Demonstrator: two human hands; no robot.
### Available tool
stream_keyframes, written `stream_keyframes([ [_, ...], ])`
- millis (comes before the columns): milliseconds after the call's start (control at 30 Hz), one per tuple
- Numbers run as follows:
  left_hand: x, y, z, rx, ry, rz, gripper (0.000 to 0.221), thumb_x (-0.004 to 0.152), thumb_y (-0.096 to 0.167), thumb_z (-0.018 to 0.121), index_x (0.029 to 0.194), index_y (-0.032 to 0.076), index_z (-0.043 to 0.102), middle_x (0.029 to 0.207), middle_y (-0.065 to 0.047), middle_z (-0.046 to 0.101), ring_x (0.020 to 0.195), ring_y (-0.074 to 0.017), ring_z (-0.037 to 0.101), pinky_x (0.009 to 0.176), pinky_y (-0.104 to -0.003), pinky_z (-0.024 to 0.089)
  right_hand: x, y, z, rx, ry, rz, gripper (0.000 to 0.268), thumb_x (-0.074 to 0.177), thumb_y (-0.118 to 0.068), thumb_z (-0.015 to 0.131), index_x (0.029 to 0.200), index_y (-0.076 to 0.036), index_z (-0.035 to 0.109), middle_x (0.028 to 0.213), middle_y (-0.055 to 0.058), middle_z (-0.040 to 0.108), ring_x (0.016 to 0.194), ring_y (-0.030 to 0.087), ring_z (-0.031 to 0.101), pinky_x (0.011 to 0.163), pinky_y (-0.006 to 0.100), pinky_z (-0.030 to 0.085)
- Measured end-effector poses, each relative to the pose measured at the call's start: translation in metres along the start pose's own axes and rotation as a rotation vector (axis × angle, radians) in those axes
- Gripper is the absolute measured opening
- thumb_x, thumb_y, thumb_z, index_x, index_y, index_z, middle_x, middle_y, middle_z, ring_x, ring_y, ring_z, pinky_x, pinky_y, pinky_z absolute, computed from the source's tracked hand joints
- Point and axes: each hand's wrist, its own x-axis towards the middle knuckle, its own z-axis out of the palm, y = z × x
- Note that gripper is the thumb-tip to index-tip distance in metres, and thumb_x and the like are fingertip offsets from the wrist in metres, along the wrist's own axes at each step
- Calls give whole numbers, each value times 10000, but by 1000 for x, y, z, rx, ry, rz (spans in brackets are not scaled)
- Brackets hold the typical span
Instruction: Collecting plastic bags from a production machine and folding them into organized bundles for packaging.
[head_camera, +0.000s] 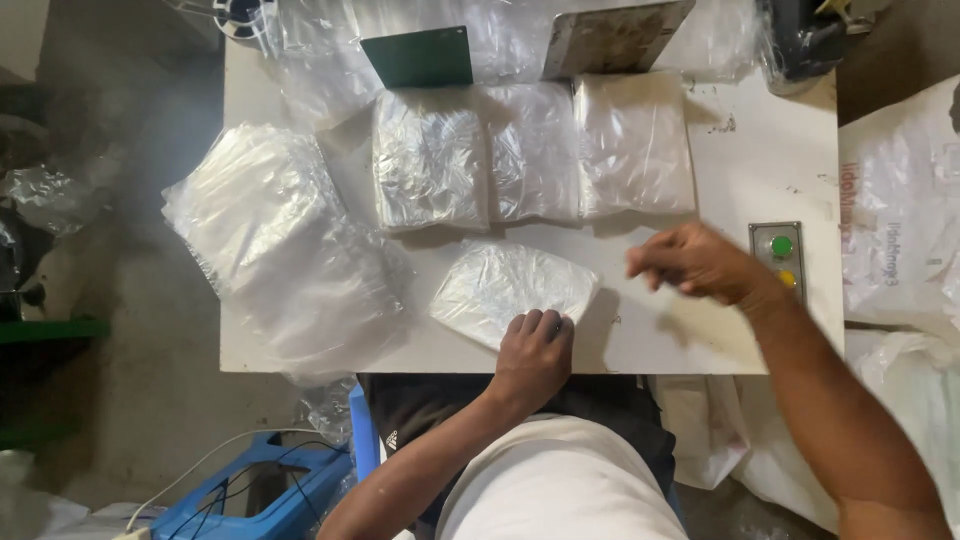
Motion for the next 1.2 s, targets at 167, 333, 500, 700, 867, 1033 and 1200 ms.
stream_keyframes([
  [167, 17, -4, -28, -604, 4, -465, 148, 990, 127, 680, 942, 3, 744, 757, -112, 609, 604, -303, 628, 510, -349, 477, 0, 52, 90, 144, 11, -115, 368, 881, -241, 836, 795, 104, 742, 527, 242, 628, 247, 115, 393, 185, 233, 266],
  [333, 29, 13, -58, -1228, 98, -881, 182, 915, 219, 801, 941, 41, 774, 791, -103, 697, 784, -142, 632, 683, -340, 495, 41, 139, 124, 435, -186, -217, 532, 875, -377, 793, 679, 99, 657, 399, 212, 515, 200, 201, 381, 185, 332, 351],
  [500, 28, 1, -79, -1078, -145, -377, 105, 913, 120, 765, 1011, 82, 771, 942, -152, 719, 894, -373, 694, 815, -444, 534, 24, 76, 105, 568, -101, -218, 376, 779, -192, 822, 986, 57, 631, 699, 236, 616, 491, 327, 540, 423, 490, 476],
  [700, 73, -107, -55, -437, 135, -91, 416, 994, 194, 663, 1368, 17, 615, 1322, -247, 625, 1255, -462, 592, 1029, -541, 480, 62, -25, 80, 407, 259, -539, 521, 780, -10, 858, 1222, -4, 583, 994, 148, 716, 849, 302, 738, 717, 453, 606],
  [867, 115, -183, -38, 69, -165, -356, 492, 1101, 412, 413, 1531, 194, 511, 1625, -181, 402, 1531, -448, 279, 1238, -616, 162, 122, -67, 94, -784, 751, -1098, 997, 821, -227, 860, 1613, 19, 306, 1535, 410, 365, 1405, 593, 370, 1126, 676, 336],
  [1033, 118, -197, -34, 148, -282, -444, 575, 1055, 520, 422, 1556, 246, 488, 1658, -176, 364, 1547, -458, 236, 1229, -659, 108, 138, -73, 132, -1217, 724, -851, 797, 937, -687, 537, 1532, -158, 527, 1606, 227, 422, 1468, 488, 377, 1146, 701, 271],
  [1200, 100, -228, -10, 38, -275, -566, 691, 1010, 625, 472, 1588, 250, 429, 1702, -120, 269, 1578, -362, 191, 1267, -600, 91, 141, -71, 105, -1201, 554, -771, 791, 910, -743, 535, 1475, -191, 579, 1596, 184, 453, 1465, 469, 408, 1148, 701, 295],
])
